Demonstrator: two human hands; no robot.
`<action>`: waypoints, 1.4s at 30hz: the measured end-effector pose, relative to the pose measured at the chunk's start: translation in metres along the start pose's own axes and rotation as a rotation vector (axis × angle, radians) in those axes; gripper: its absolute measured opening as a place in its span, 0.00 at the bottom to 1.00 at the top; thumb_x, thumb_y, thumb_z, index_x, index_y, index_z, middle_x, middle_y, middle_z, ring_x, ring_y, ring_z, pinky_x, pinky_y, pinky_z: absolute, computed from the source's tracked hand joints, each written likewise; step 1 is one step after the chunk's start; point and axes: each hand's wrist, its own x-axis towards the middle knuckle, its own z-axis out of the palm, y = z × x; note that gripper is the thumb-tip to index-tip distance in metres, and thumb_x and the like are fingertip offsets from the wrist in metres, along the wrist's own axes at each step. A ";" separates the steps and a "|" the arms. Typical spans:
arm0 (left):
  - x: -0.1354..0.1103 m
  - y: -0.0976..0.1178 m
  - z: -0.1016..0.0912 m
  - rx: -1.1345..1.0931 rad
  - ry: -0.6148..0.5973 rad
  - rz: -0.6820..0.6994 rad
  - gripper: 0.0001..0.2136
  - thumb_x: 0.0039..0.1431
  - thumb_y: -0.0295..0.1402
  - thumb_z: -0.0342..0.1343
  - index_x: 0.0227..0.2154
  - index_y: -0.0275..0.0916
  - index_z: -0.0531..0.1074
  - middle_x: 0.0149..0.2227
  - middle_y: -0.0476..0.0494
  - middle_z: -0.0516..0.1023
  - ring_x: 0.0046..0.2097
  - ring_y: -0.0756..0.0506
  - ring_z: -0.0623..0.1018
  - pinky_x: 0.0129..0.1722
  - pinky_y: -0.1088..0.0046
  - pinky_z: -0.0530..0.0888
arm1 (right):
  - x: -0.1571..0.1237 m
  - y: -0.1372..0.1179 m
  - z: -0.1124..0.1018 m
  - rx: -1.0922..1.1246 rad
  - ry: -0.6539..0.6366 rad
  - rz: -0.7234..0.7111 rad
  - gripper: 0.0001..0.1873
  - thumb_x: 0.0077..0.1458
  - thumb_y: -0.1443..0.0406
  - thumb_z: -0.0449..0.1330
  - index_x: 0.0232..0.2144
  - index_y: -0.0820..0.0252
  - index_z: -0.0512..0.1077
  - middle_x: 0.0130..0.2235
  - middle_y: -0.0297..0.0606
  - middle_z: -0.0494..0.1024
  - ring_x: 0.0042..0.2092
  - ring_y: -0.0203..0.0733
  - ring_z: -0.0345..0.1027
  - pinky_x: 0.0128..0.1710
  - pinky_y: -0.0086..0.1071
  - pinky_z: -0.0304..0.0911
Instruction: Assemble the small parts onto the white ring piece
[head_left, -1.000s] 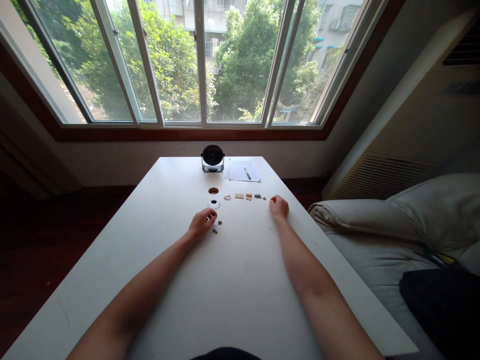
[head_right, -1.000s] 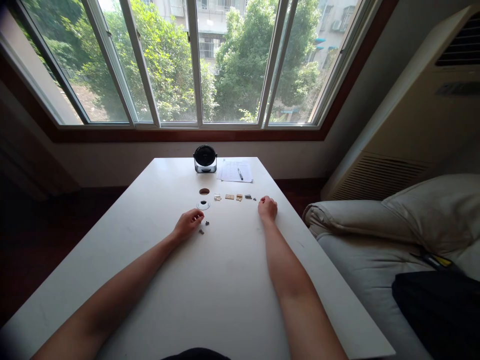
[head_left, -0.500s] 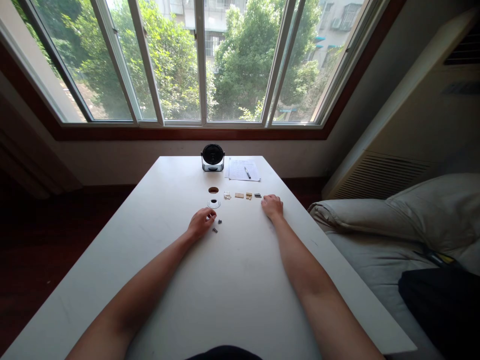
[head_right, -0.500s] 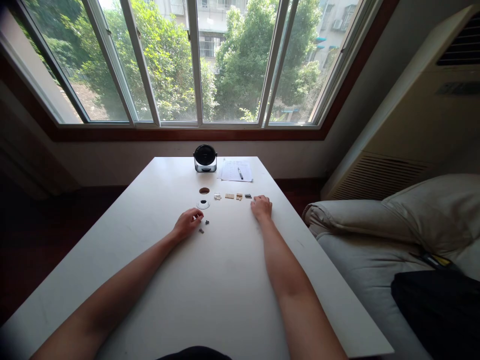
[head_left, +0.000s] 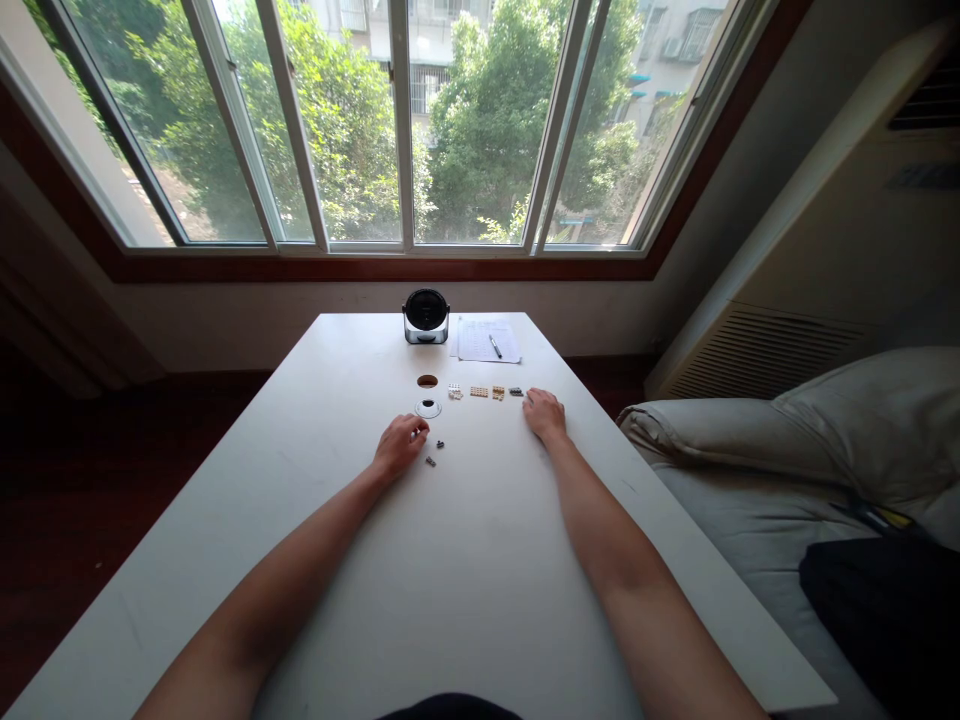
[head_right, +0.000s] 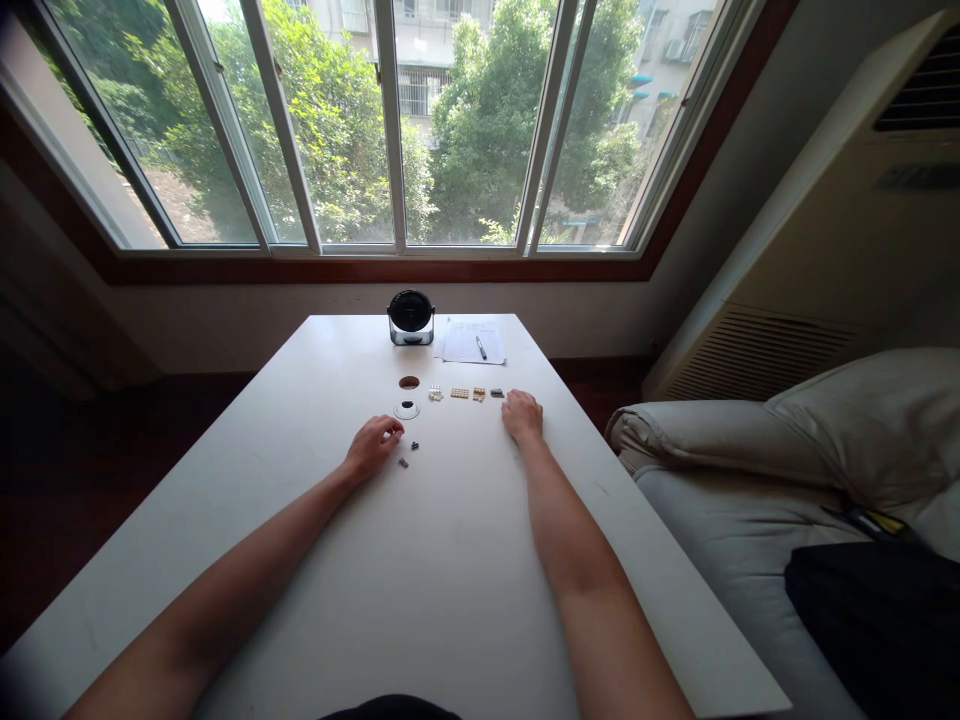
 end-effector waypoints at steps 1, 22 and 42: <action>0.000 -0.001 0.000 0.002 -0.003 -0.002 0.05 0.61 0.28 0.53 0.33 0.43 0.74 0.36 0.45 0.77 0.41 0.43 0.74 0.40 0.67 0.70 | 0.000 0.000 0.001 -0.005 -0.011 -0.011 0.22 0.63 0.63 0.52 0.57 0.56 0.70 0.63 0.41 0.67 0.65 0.48 0.55 0.62 0.41 0.51; 0.000 -0.012 0.003 0.171 -0.040 0.008 0.07 0.60 0.28 0.55 0.35 0.43 0.77 0.40 0.42 0.76 0.45 0.41 0.72 0.48 0.63 0.68 | 0.001 0.000 0.003 -0.079 -0.093 0.071 0.28 0.65 0.58 0.48 0.64 0.61 0.62 0.67 0.47 0.59 0.68 0.50 0.47 0.66 0.44 0.43; 0.001 -0.008 -0.001 0.166 -0.054 0.004 0.05 0.59 0.29 0.56 0.36 0.43 0.75 0.38 0.44 0.76 0.43 0.43 0.73 0.44 0.66 0.68 | -0.019 -0.054 -0.006 0.208 0.226 -0.213 0.13 0.63 0.65 0.53 0.43 0.60 0.77 0.45 0.44 0.78 0.50 0.49 0.67 0.54 0.40 0.59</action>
